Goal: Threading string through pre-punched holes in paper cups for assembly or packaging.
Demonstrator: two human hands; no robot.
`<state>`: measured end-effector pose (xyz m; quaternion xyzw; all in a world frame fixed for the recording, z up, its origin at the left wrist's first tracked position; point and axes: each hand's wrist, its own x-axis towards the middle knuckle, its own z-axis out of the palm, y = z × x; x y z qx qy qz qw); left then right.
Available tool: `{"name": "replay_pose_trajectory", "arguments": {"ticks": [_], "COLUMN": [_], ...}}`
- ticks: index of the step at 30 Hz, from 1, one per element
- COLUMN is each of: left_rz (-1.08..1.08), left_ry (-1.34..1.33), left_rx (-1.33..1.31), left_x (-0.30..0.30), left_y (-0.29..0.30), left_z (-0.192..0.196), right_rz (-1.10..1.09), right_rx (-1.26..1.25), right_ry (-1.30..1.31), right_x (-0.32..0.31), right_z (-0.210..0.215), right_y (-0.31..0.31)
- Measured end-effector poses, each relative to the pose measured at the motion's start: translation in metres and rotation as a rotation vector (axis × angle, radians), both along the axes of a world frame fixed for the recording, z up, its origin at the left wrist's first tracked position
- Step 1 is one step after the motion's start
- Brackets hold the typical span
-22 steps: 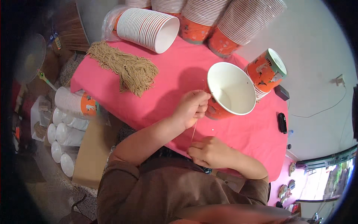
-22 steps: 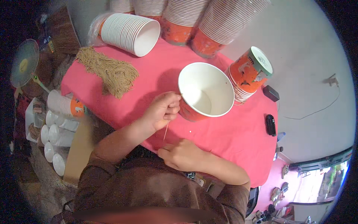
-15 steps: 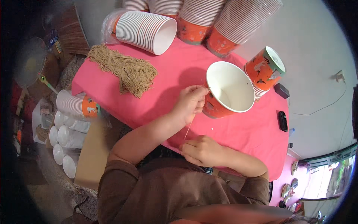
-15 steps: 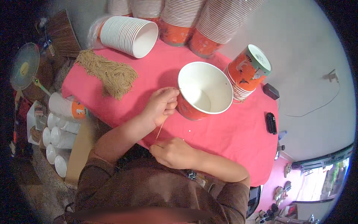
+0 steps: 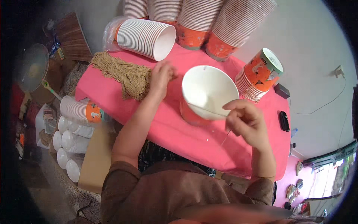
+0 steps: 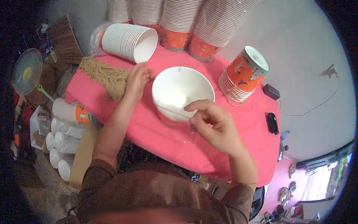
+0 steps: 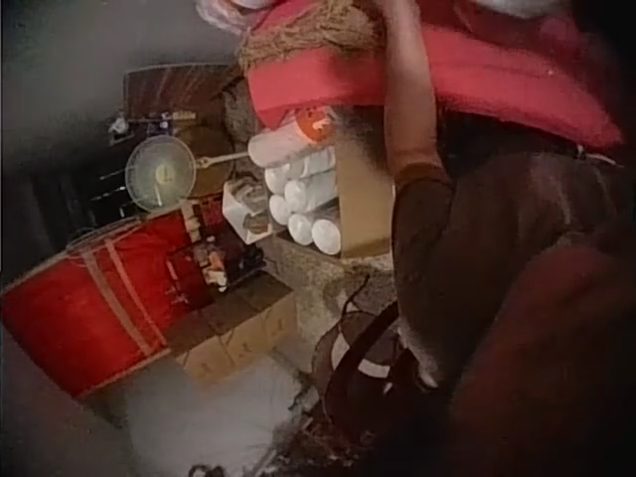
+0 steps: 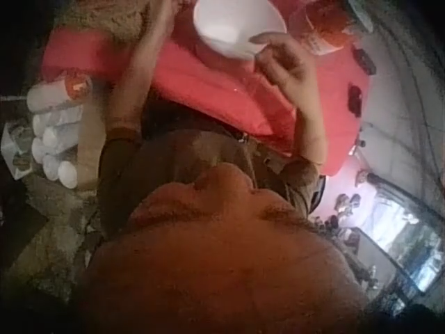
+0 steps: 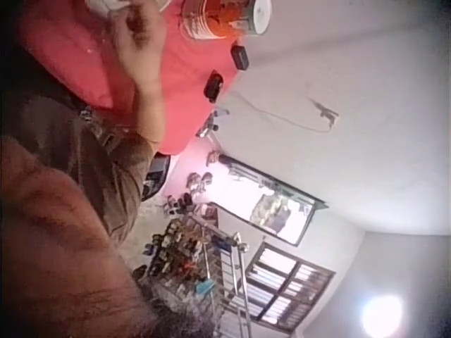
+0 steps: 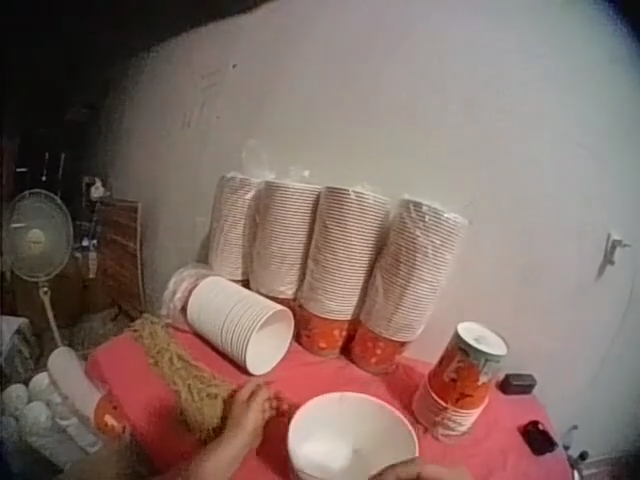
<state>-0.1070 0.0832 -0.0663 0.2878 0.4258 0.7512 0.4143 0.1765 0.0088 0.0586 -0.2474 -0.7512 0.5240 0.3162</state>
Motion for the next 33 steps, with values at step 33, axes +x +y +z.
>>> {"name": "replay_pose_trajectory", "arguments": {"ticks": [33], "left_rz": [-0.263], "left_ry": [0.906], "left_rx": [0.272], "left_x": [0.073], "left_y": [-0.098], "left_z": [0.067], "right_rz": [0.155], "right_rx": [-0.037], "right_ry": [0.599], "right_x": [-0.033], "right_z": [0.007], "right_y": [0.058]}}
